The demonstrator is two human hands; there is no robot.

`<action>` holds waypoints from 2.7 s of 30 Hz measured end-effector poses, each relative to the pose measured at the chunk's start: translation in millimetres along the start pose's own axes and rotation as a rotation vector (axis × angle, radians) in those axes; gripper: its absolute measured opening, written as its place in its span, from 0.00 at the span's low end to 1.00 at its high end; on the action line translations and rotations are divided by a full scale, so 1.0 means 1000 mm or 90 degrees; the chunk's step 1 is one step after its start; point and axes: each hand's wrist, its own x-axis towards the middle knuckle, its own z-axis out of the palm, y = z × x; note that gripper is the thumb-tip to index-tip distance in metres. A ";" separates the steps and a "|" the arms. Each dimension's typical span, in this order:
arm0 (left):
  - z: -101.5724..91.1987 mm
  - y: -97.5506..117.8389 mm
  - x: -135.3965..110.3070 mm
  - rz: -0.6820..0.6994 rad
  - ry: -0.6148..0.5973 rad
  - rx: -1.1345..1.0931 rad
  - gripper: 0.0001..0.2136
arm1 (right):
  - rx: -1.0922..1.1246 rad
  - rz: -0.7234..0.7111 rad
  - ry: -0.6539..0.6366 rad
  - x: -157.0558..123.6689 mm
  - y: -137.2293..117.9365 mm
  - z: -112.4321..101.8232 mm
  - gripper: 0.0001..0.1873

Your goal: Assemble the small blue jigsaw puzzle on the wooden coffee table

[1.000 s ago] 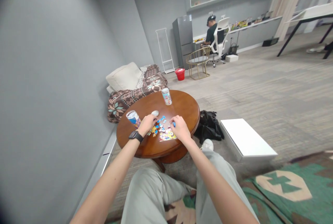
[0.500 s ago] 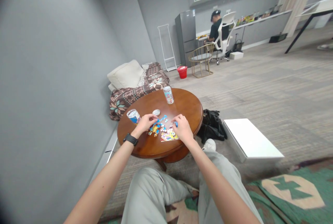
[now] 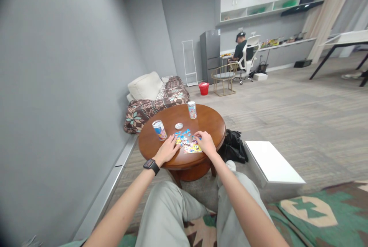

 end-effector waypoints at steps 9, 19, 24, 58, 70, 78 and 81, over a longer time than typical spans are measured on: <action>-0.008 0.009 -0.003 0.144 0.045 0.038 0.22 | -0.024 0.005 -0.078 0.023 -0.024 -0.004 0.04; -0.007 0.012 0.000 0.339 0.032 0.022 0.17 | -0.188 -0.037 -0.137 0.049 -0.019 0.020 0.10; -0.009 0.013 -0.002 0.340 0.039 -0.010 0.15 | -0.157 -0.114 -0.149 0.018 -0.003 -0.001 0.09; -0.004 0.032 0.016 0.141 0.097 0.049 0.18 | -0.262 -0.072 -0.041 -0.013 -0.021 -0.007 0.10; 0.000 0.037 0.008 0.183 0.099 -0.007 0.17 | -0.228 -0.082 -0.064 -0.011 -0.015 -0.006 0.07; -0.006 0.040 0.006 0.217 0.083 -0.008 0.14 | -0.166 -0.077 -0.077 -0.008 -0.006 -0.007 0.04; -0.008 0.045 0.012 0.241 0.058 0.003 0.12 | -0.152 -0.077 -0.084 -0.007 -0.004 -0.007 0.04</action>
